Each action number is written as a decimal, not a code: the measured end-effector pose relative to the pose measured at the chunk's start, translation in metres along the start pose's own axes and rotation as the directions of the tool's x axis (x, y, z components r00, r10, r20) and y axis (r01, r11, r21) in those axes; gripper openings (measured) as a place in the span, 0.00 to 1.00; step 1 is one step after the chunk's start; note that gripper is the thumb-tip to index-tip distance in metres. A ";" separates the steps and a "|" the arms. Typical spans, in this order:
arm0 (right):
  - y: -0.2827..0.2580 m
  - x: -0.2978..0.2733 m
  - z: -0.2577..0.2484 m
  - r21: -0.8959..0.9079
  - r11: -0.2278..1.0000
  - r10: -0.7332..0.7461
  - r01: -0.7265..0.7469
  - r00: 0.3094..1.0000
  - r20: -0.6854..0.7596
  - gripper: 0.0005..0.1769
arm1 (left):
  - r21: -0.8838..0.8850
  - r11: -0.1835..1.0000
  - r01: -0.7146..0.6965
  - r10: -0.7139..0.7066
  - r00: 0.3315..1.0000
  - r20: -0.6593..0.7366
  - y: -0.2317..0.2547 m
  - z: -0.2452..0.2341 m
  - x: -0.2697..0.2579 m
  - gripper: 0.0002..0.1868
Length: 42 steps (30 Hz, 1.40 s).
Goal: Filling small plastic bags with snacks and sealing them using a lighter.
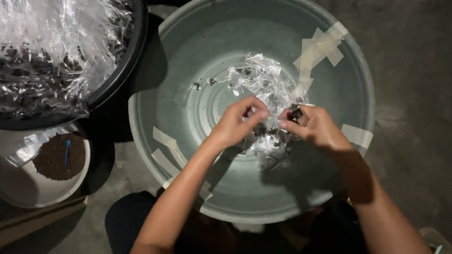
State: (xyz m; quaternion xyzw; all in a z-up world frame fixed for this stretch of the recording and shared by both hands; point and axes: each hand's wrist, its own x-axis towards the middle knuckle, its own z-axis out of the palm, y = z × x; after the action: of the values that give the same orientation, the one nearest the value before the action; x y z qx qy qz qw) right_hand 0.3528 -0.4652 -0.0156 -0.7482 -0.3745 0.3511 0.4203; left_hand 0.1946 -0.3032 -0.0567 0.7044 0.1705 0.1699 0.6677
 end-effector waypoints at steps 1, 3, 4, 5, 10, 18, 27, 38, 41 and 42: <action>0.002 0.000 -0.001 0.000 1.000 -0.001 0.001 1.000 0.000 0.16 | 0.001 1.000 0.000 0.000 1.000 -0.001 -0.009 0.001 0.000 0.07; 0.006 0.001 -0.002 0.011 1.000 0.015 -0.014 0.998 -0.055 0.17 | -0.182 0.983 0.009 -0.035 0.990 -0.138 -0.026 0.002 0.000 0.08; 0.007 0.002 -0.001 0.011 1.000 0.013 -0.012 0.998 -0.054 0.17 | -0.182 0.983 0.008 -0.034 0.990 -0.139 -0.028 0.005 0.002 0.08; 0.009 0.003 0.000 0.044 0.999 0.026 -0.026 1.000 -0.005 0.16 | -0.306 0.951 -0.035 -0.028 0.980 -0.197 -0.031 0.007 0.004 0.09; 0.026 0.002 -0.002 0.244 0.969 0.027 -0.039 0.998 0.053 0.13 | -0.557 0.825 -0.096 -0.090 0.950 -0.297 -0.017 0.011 0.001 0.10; 0.016 0.003 -0.019 0.165 0.986 0.028 0.006 0.979 -0.200 0.12 | -0.459 0.888 0.020 -0.111 0.979 -0.171 -0.013 -0.001 -0.007 0.15; 0.006 -0.008 -0.046 -0.139 0.990 -0.012 -0.028 0.960 -0.280 0.02 | -0.091 0.996 0.004 0.016 0.976 0.218 0.010 -0.033 -0.010 0.13; -0.013 -0.013 -0.039 -0.195 0.962 0.223 -0.193 0.964 0.146 0.13 | -0.660 0.750 0.035 -0.255 0.937 -0.240 0.013 0.003 0.016 0.10; -0.020 -0.014 -0.040 0.064 0.985 0.157 -0.158 0.987 0.009 0.13 | -0.505 0.832 0.229 -0.318 0.943 -0.095 0.027 0.043 0.013 0.05; -0.018 -0.014 -0.041 0.238 0.959 0.163 -0.155 0.987 -0.014 0.24 | -0.419 0.851 0.315 -0.347 0.938 0.000 0.033 0.057 0.010 0.05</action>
State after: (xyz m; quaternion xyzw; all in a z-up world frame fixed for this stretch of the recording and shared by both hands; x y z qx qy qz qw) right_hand 0.3758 -0.4856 0.0198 -0.7263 -0.2618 0.4132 0.4829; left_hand 0.2304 -0.3501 -0.0261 0.5003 0.2745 0.1111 0.8136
